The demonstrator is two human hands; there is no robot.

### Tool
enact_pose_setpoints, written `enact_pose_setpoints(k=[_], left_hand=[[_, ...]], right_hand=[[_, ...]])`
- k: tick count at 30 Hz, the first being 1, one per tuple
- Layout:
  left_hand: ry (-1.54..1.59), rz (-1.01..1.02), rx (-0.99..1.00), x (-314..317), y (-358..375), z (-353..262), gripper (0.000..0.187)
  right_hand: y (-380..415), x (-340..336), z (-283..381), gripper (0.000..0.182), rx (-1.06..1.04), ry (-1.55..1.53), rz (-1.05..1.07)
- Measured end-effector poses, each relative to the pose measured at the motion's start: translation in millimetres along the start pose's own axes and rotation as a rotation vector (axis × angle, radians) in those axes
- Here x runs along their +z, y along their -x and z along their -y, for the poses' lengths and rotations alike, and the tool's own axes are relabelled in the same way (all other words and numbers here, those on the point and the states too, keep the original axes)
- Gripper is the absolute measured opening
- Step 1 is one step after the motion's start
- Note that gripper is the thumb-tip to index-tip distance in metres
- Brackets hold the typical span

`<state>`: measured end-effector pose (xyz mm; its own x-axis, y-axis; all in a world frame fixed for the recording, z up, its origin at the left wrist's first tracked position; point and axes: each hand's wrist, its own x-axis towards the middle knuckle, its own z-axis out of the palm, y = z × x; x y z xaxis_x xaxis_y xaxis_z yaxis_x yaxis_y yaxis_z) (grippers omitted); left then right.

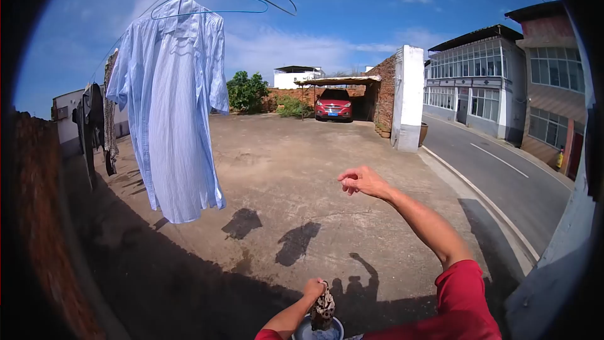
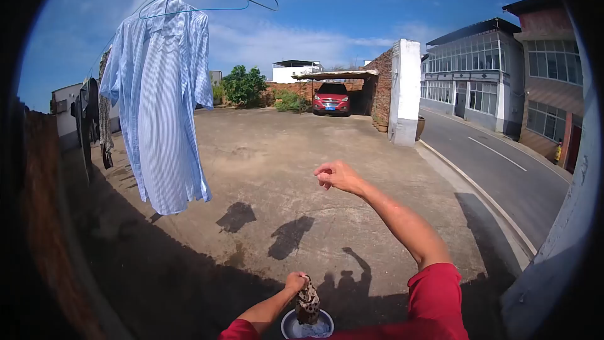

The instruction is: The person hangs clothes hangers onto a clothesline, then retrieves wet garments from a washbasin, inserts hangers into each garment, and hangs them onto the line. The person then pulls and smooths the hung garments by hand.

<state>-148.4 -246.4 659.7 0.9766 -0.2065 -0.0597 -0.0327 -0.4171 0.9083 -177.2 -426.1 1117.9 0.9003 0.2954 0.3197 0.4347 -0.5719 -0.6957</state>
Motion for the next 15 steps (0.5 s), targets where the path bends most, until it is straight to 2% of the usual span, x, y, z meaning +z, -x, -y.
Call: enact_pose_setpoints(k=[3, 5, 8, 13, 15], left_hand=[[-0.023, -0.04, 0.022, -12, 4, 1, 0.017], [0.017, -0.082, 0.036, -14, -5, 9, 0.017], [0.049, -0.023, -0.001, -25, -17, 19, 0.02], [0.079, 0.002, 0.037, -49, -27, 19, 0.022], [0.122, 0.015, 0.056, -61, -18, 12, 0.018]], right_hand=[[-33, -19, 102, 0.025, -0.14, 0.093, -0.068], [-57, -17, 137, 0.027, -0.198, 0.134, -0.109], [-99, -6, 159, 0.033, -0.249, 0.214, -0.147], [-174, -3, 184, 0.039, -0.202, -0.021, -0.243], [-192, -5, 205, 0.045, -0.178, -0.087, -0.294]])
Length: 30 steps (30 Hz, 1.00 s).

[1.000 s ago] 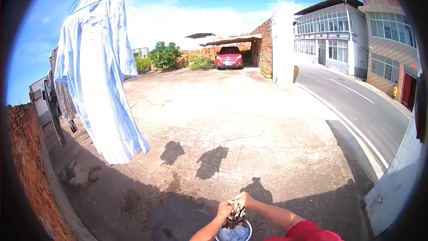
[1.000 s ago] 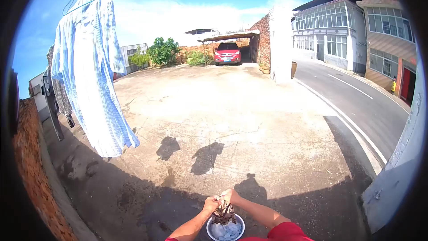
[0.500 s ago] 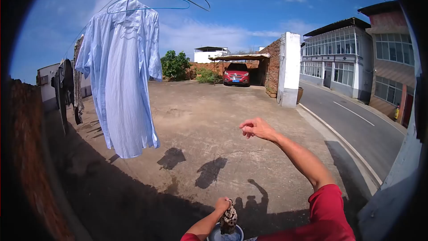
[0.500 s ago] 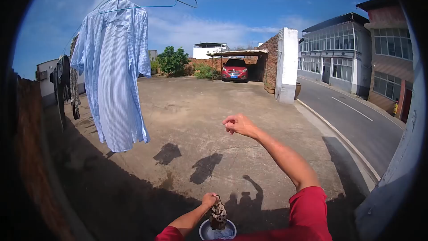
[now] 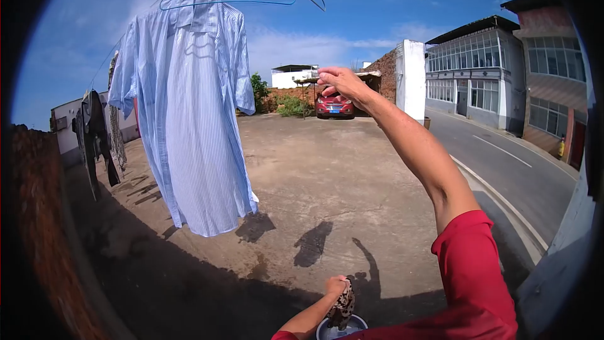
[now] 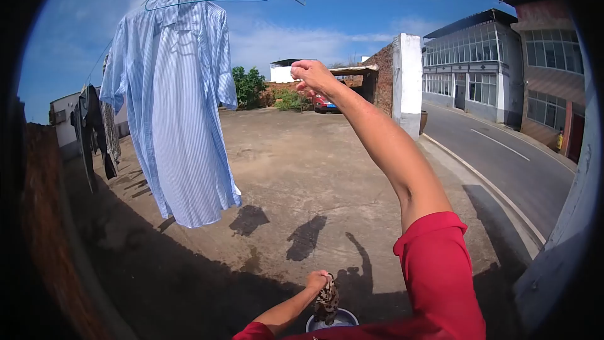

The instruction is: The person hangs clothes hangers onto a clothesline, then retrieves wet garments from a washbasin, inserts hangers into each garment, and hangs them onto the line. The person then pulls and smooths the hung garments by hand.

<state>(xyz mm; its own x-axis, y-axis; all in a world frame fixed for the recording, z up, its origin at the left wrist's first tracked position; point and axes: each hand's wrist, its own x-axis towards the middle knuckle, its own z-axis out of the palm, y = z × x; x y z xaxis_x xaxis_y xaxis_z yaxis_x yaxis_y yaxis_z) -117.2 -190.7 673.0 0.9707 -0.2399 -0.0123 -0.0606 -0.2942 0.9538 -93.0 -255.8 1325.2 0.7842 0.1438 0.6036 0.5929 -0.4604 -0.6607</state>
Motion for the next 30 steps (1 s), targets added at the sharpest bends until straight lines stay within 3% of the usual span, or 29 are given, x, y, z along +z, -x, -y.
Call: enact_pose_setpoints(k=[6, 12, 20, 23, 26, 27, 30], left_hand=[[0.214, 0.157, -0.021, -41, -3, -6, 0.007], [0.288, 0.164, -0.077, -59, -28, 6, 0.007], [0.325, 0.021, -0.255, -80, -30, -6, 0.004], [0.381, -0.024, -0.275, -96, -28, -13, 0.005], [0.312, -0.109, -0.244, -110, -24, -27, 0.006], [0.324, -0.145, -0.169, -107, -30, -6, 0.007], [0.26, -0.151, -0.189, -112, -27, 0, 0.009]], right_hand=[[-77, 20, 12, 0.062, -0.041, -0.225, -0.109], [-150, 30, 20, 0.065, -0.078, -0.405, -0.126], [-233, 18, 63, 0.077, -0.311, -1.165, -0.085], [-248, 16, 84, 0.062, -0.387, -1.228, -0.17], [-249, 12, 97, 0.034, -0.449, -1.084, -0.115], [-258, 15, 104, 0.017, -0.347, -1.077, -0.137], [-234, 36, 127, 0.012, -0.298, -0.963, -0.06]])
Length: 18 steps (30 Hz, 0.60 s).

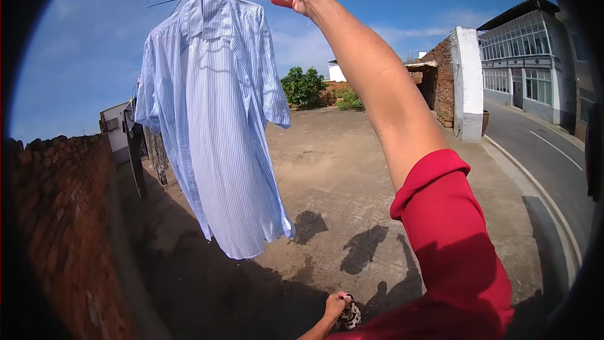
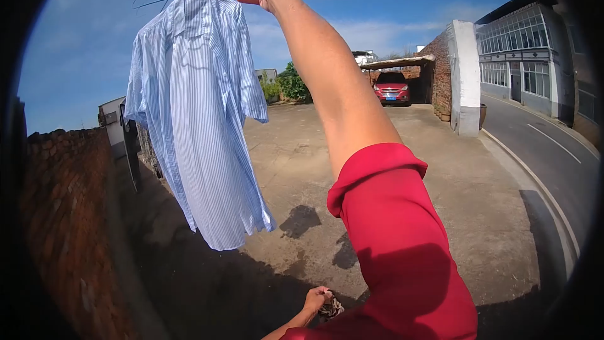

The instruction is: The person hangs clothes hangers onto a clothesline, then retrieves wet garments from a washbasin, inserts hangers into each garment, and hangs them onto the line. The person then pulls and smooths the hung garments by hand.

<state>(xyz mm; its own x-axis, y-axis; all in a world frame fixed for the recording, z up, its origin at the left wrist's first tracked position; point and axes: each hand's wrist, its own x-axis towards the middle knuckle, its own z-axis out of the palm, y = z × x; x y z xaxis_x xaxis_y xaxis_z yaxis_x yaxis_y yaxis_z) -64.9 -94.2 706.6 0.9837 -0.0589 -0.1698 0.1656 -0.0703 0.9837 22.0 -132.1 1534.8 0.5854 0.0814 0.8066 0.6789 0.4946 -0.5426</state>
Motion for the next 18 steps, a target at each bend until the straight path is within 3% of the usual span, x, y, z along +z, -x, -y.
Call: enact_pose_setpoints(k=[9, 15, 18], left_hand=[[-0.032, 0.001, 0.082, -26, 8, -12, 0.009], [-0.073, 0.003, 0.088, -56, 4, -23, 0.015], [-0.038, 0.013, 0.105, -61, 2, -22, 0.016]], right_hand=[[19, 29, -54, 0.015, -0.081, -0.083, 0.073], [22, -29, -126, 0.018, -0.224, -0.336, -0.023], [78, -68, -171, 0.019, -0.217, -0.419, -0.029]])
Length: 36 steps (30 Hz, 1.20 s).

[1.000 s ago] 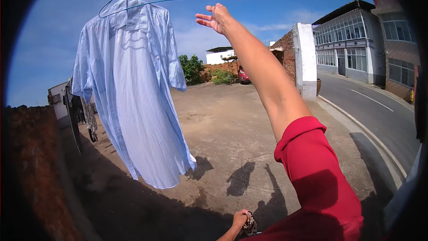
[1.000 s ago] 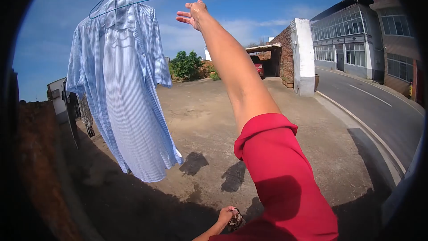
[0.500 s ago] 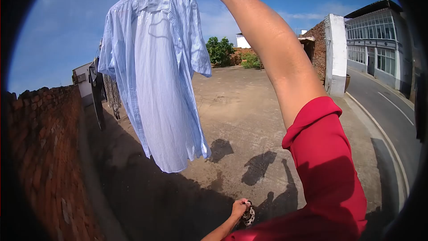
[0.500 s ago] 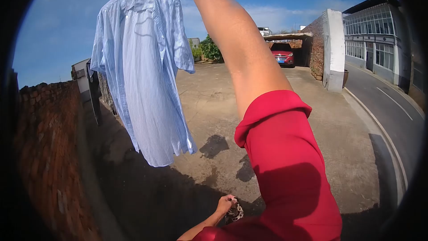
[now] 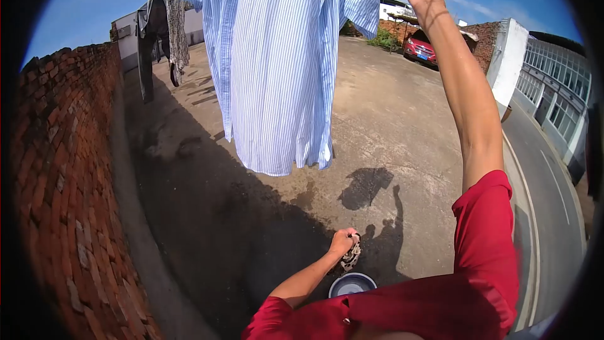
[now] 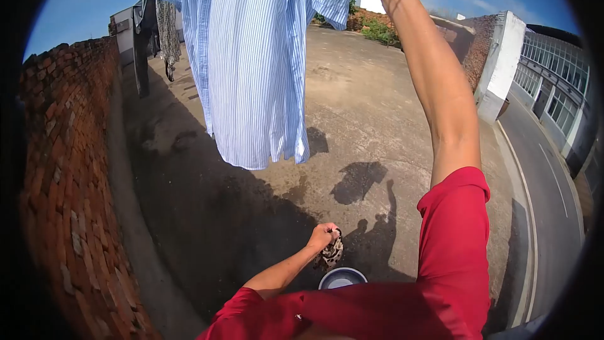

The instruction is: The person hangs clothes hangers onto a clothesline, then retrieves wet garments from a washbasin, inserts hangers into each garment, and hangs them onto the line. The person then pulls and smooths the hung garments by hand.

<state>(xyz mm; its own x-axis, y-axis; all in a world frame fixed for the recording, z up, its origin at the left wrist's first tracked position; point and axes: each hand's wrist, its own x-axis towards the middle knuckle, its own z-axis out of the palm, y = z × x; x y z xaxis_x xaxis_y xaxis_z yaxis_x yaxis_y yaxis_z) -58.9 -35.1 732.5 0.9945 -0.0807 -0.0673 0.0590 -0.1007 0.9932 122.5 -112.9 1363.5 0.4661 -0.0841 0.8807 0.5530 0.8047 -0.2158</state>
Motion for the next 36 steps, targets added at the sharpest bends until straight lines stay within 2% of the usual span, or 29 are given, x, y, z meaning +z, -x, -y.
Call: enact_pose_setpoints(k=[2, 4, 6, 7, 8, 10, 12, 14, 17, 19, 21, 22, 23, 24, 26, 28, 29, 30, 31, 32, 33, 34, 35, 36], left_hand=[[0.022, 0.028, -0.003, -3, -8, 9, 0.015], [0.058, 0.053, -0.032, -1, -13, 15, 0.014], [0.077, 0.038, -0.025, 0, -22, 22, 0.011], [0.121, 0.035, -0.061, 0, -21, 10, 0.005], [0.171, 0.029, -0.101, 0, -21, -6, 0.003], [0.185, 0.061, -0.101, 4, -28, -19, 0.004], [0.171, 0.117, -0.096, 15, -41, -20, 0.006], [0.164, 0.13, -0.057, 32, -53, -22, 0.003], [0.084, 0.147, -0.088, 60, -59, -45, 0.005], [0.029, 0.162, -0.078, 79, -64, -47, 0.006], [0.012, 0.173, -0.088, 97, -64, -48, 0.005], [-0.002, 0.183, -0.111, 106, -59, -56, 0.005], [0.005, 0.181, -0.102, 115, -57, -58, 0.004], [0.011, 0.173, -0.087, 126, -56, -59, 0.004], [-0.032, 0.188, -0.083, 146, -49, -73, 0.003], [0.066, 0.204, -0.134, 160, -49, -73, 0.003], [0.046, 0.174, -0.174, 164, -47, -75, 0.006], [0.076, 0.139, -0.146, 171, -41, -81, 0.011], [0.124, 0.064, -0.138, 170, -39, -81, 0.015], [0.172, -0.009, -0.127, 169, -38, -80, 0.019], [0.226, -0.023, -0.193, 157, -40, -74, 0.028], [0.325, -0.084, -0.235, 138, -58, -42, 0.033], [0.459, -0.091, -0.237, 138, -53, -45, 0.033], [0.593, -0.098, -0.239, 138, -48, -49, 0.033]], right_hand=[[74, -31, -9, 0.021, 0.136, -0.01, 0.019], [172, -41, 6, 0.022, 0.486, 0.148, 0.03], [227, -86, 14, 0.028, 0.509, 0.4, 0.037], [253, -107, 28, 0.031, 0.494, 0.359, 0.048], [279, -123, 48, 0.035, 0.484, 0.32, 0.06], [345, -128, 106, 0.041, 0.745, 0.237, -0.119], [412, -174, 158, 0.04, 1.069, 0.304, -0.076], [469, -209, 207, 0.035, 1.09, 0.477, -0.221], [522, -268, 275, 0.035, 1.113, 0.538, -0.413], [536, -294, 290, 0.034, 1.179, 0.667, -0.378], [542, -309, 278, 0.038, 1.317, 0.743, -0.251], [560, -329, 262, 0.037, 1.27, 0.554, -0.229], [556, -320, 242, 0.039, 1.302, 0.637, -0.153], [551, -313, 224, 0.04, 1.424, 0.685, -0.135], [562, -314, 189, 0.034, 1.412, 0.602, -0.093], [583, -327, 160, 0.022, 1.072, 0.709, 0.133], [584, -337, 163, 0.014, 1.179, 0.803, 0.094], [576, -345, 171, 0.012, 1.137, 0.795, 0.09], [580, -360, 168, 0.014, 1.08, 0.544, -0.148], [552, -357, 197, 0.013, 1.146, 0.917, -0.05], [563, -393, 198, 0.016, 0.991, 0.988, 0.013], [553, -410, 215, 0.02, 1.034, 1.162, 0.08], [555, -431, 223, 0.019, 0.901, 1.215, 0.063], [550, -442, 237, 0.018, 0.644, 1.285, 0.239]])
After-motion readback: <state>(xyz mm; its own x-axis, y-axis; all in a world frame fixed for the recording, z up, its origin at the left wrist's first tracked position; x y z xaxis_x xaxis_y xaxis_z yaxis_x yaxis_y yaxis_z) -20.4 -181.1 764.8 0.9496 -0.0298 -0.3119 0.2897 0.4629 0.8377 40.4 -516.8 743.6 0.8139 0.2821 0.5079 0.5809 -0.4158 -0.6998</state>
